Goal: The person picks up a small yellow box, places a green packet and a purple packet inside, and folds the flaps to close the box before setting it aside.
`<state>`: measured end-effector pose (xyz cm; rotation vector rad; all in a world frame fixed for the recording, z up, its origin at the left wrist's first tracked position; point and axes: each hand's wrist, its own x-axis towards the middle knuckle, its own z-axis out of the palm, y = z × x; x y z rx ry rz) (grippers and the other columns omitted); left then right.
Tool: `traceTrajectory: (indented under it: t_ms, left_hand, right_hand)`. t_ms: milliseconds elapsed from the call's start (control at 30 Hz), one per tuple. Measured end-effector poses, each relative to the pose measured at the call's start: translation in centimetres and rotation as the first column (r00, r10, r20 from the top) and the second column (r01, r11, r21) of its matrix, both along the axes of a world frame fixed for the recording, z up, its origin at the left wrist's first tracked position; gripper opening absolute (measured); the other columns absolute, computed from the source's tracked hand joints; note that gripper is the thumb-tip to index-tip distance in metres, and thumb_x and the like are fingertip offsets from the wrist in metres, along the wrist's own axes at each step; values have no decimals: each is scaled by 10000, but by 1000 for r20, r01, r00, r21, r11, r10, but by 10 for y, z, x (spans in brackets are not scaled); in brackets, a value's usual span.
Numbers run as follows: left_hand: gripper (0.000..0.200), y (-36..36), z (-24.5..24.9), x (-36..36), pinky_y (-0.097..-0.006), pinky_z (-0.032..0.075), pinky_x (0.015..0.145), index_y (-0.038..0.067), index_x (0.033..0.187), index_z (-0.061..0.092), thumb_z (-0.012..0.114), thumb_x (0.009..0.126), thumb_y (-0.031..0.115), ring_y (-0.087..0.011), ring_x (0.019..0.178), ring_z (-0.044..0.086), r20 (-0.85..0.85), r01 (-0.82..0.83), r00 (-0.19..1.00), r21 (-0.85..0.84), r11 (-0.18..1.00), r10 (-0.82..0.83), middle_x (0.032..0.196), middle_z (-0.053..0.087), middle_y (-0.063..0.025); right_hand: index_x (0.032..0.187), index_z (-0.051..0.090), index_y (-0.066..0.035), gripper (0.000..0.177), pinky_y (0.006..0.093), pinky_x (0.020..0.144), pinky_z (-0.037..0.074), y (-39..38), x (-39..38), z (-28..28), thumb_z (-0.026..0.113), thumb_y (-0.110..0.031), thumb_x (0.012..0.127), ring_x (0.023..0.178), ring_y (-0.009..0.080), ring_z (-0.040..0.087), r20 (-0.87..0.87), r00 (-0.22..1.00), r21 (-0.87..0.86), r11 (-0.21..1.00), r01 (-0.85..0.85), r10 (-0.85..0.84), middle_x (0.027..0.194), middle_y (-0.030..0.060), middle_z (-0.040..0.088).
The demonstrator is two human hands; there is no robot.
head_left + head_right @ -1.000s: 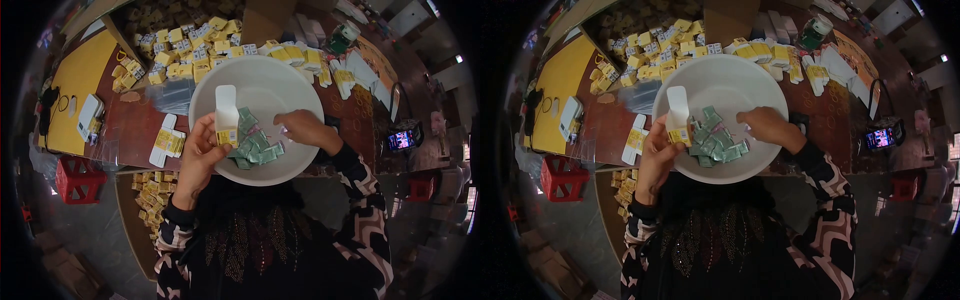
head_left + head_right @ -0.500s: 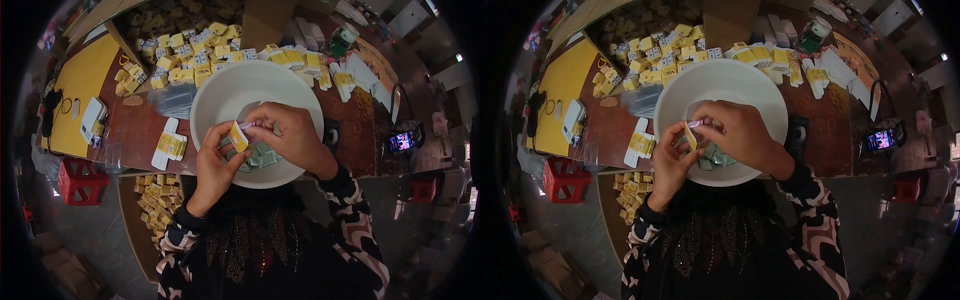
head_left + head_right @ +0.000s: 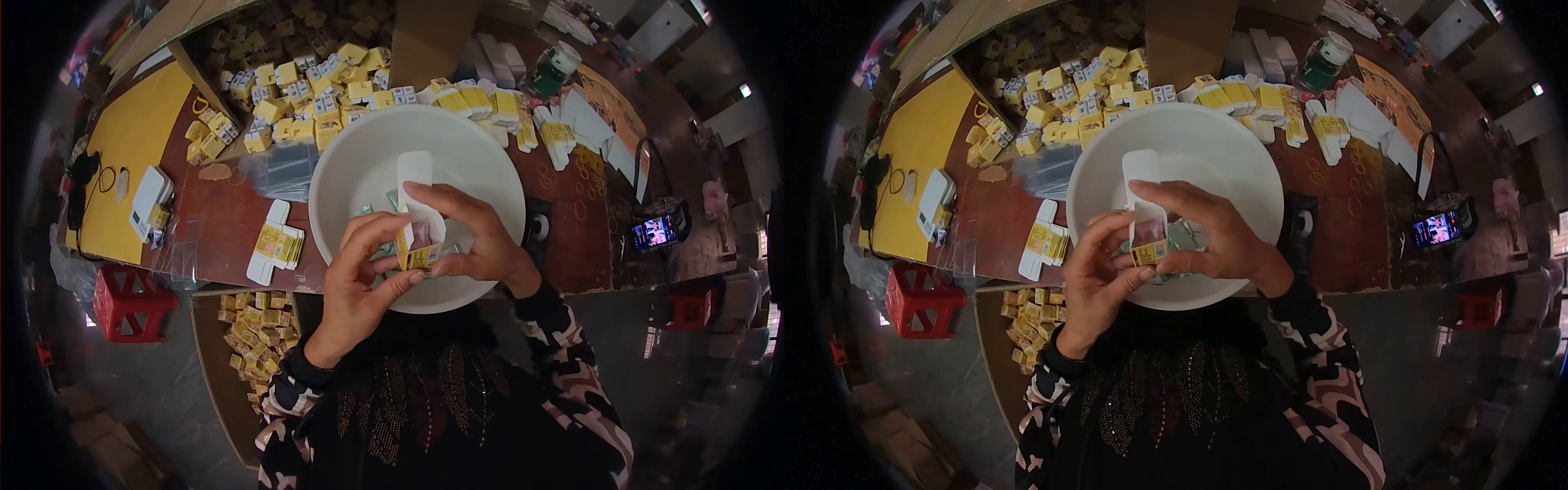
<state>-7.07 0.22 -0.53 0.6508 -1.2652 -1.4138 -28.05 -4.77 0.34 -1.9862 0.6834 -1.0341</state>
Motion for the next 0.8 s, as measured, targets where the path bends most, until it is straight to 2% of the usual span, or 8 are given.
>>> traceTrajectory:
  t_ms: [33,67,200,267,400,467,600,800]
  left_hand:
    - [554,1,1,-1,-354,548,1018,17,1326,521,716,826,-117,-218,1247,538,-20,23,1000,6,1000,-23,1324,426,-83]
    - [516,2,1,-2,-357,548,1021,15,1300,543,710,830,-119,-215,1246,537,-40,44,998,13,999,-43,1320,427,-82]
    - [467,2,1,4,-351,552,1013,13,1262,561,700,838,-121,-208,1236,543,-3,74,997,11,997,-74,1324,430,-78]
    - [412,2,5,4,-341,566,986,2,1217,580,691,842,-127,-199,1213,554,-20,69,997,27,997,-68,1315,448,-84]
    - [413,0,-4,7,-323,582,947,0,1212,555,690,843,-129,-193,1196,561,-19,117,993,6,993,-117,1315,465,-91]
    - [483,1,-11,3,-311,593,917,13,1254,494,687,839,-140,-191,1189,562,-122,51,992,46,998,-45,1312,483,-100]
    - [565,-2,-3,1,-303,597,905,32,1301,429,685,833,-154,-196,1195,563,-160,-12,987,100,995,28,1301,502,-104]
    - [610,-3,3,5,-308,600,900,35,1334,404,678,828,-168,-217,1227,557,-156,-28,986,135,990,49,1305,522,-130]
  right_hand:
    - [1438,466,34,896,399,982,480,2,3,-2,739,-560,825,1209,299,581,-69,995,23,997,-71,73,1363,211,570]
    - [1398,519,36,826,426,1017,463,7,8,-3,738,-529,838,1242,333,573,21,997,89,993,-74,72,1373,243,562]
    - [1338,586,35,705,427,1044,447,5,9,-6,733,-462,859,1252,357,572,57,994,49,995,-92,89,1362,255,570]
    - [1258,654,28,578,425,1046,449,5,9,-6,721,-398,873,1234,367,587,20,999,-24,999,-43,43,1349,272,575]
    - [1218,681,23,483,428,1037,463,2,12,-5,690,-339,898,1229,378,592,16,999,-178,984,-28,32,1302,262,611]
    - [1185,693,24,423,437,1027,479,0,13,-6,653,-320,942,1230,386,590,-48,999,-315,949,-17,2,1256,223,649]
    - [1163,700,18,411,448,1028,484,10,23,0,606,-337,980,1238,386,584,-63,998,-275,961,11,-29,1227,177,674]
    - [1184,700,-9,390,451,1041,471,15,29,0,660,-319,951,1262,376,565,48,989,-119,982,146,-141,1240,162,675]
